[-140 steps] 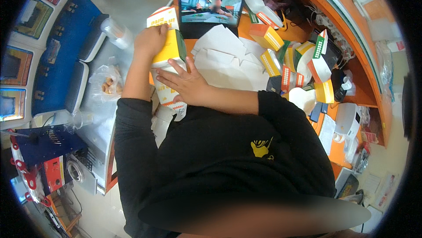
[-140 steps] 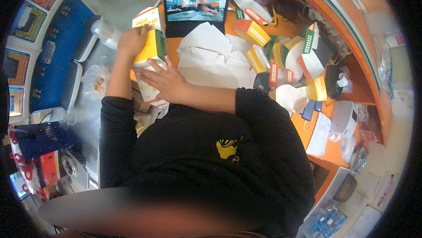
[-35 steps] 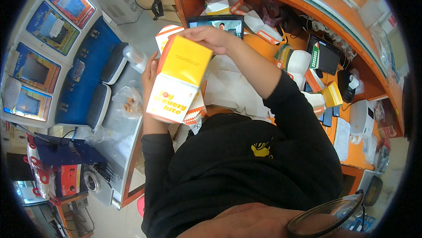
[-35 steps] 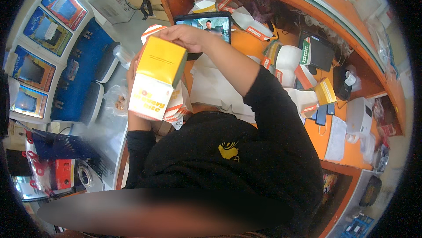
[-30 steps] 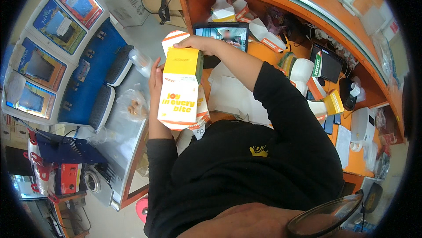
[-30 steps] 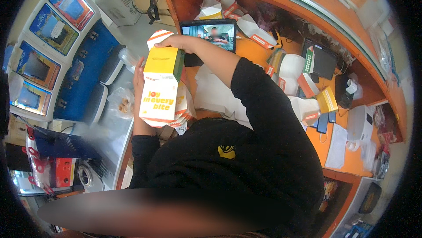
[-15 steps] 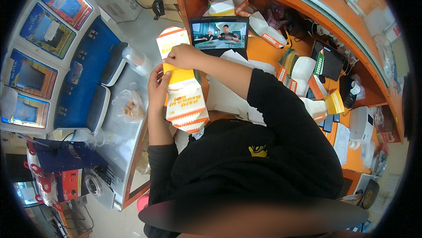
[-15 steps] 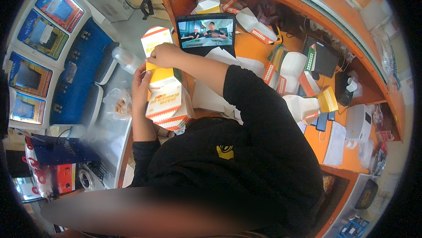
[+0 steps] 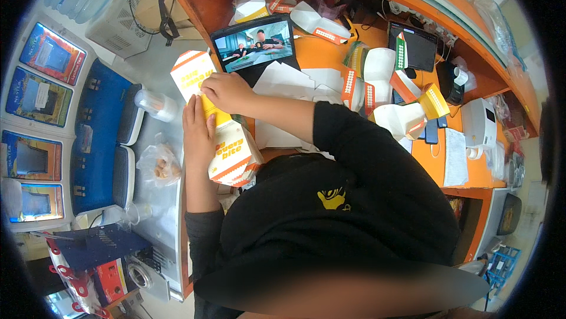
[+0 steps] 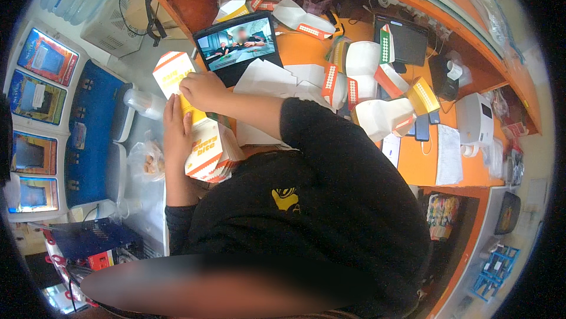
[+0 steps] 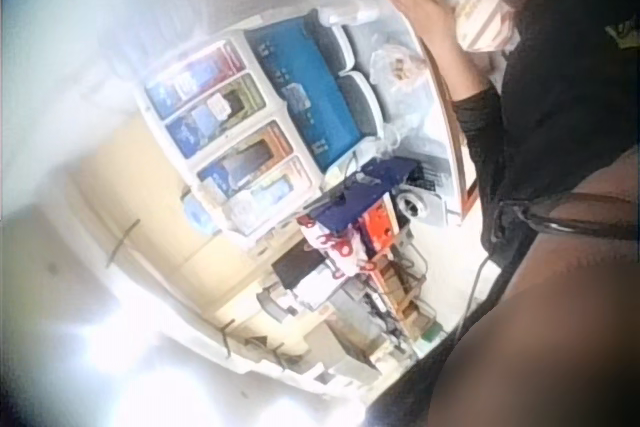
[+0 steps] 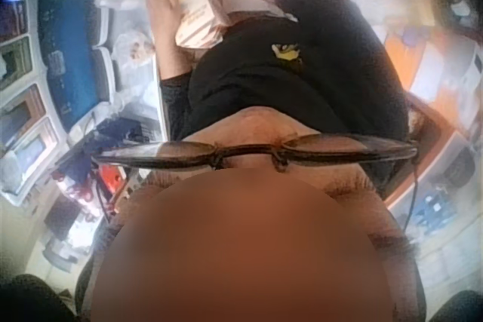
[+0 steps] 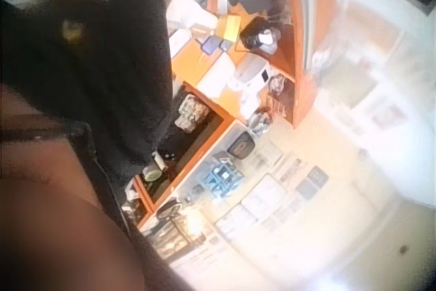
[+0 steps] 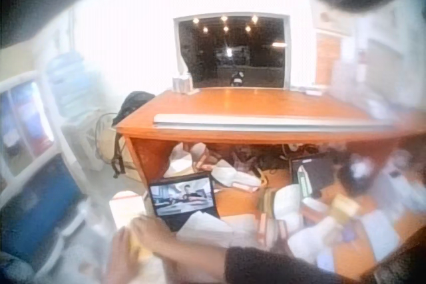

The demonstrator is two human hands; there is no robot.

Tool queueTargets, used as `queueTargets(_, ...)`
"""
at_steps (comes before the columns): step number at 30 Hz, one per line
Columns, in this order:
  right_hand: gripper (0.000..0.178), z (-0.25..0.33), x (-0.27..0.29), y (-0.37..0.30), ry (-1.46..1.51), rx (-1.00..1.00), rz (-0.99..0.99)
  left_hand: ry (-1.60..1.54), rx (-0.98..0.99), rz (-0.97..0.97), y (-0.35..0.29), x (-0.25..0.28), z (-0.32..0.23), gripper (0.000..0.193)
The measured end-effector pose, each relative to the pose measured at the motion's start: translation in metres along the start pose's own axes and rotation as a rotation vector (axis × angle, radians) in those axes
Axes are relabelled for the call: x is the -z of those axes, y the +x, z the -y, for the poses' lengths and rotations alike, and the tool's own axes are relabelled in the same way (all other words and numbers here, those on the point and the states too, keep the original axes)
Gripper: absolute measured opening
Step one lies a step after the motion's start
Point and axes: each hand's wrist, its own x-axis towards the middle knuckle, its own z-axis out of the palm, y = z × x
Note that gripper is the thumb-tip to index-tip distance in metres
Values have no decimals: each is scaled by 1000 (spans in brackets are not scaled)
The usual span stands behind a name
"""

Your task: The person folds flat cardboard pieces into small rectangular boxes, aligning edges and tucking flaps to form the structure. The person then places each completed box into a stack on the left side of the counter.

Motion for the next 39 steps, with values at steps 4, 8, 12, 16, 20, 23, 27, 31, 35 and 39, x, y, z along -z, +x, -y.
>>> queueTargets(4,19,-29,39,-43,112,-111,-191,-21,-51,-3,-3,7,0,98)
queueTargets(8,22,-90,129,-93,-359,-277,-532,-26,-62,-21,-3,7,-6,117)
queueTargets(12,29,-147,201,-150,-624,-864,-584,-13,-15,10,-2,8,-13,117)
queueTargets(16,40,-186,229,-182,-85,-1044,-502,-85,-45,-23,-3,7,-8,120)
queueTargets(20,40,-159,237,-182,-123,-821,-668,-238,-88,6,-3,2,10,93)
queueTargets(23,31,-107,249,-157,190,-646,-705,-294,-85,37,-1,-3,24,68)
queueTargets(27,29,-38,247,-111,398,-364,-531,-463,-13,-4,-4,-11,32,61)
queueTargets(31,28,20,226,-62,272,-80,-134,-833,67,-89,-8,-18,27,75)
queueTargets(35,19,68,195,-9,-101,288,253,-1044,97,-112,-5,-11,19,77)
queueTargets(39,21,111,123,37,-368,452,616,-1428,258,-48,-10,-6,20,91)
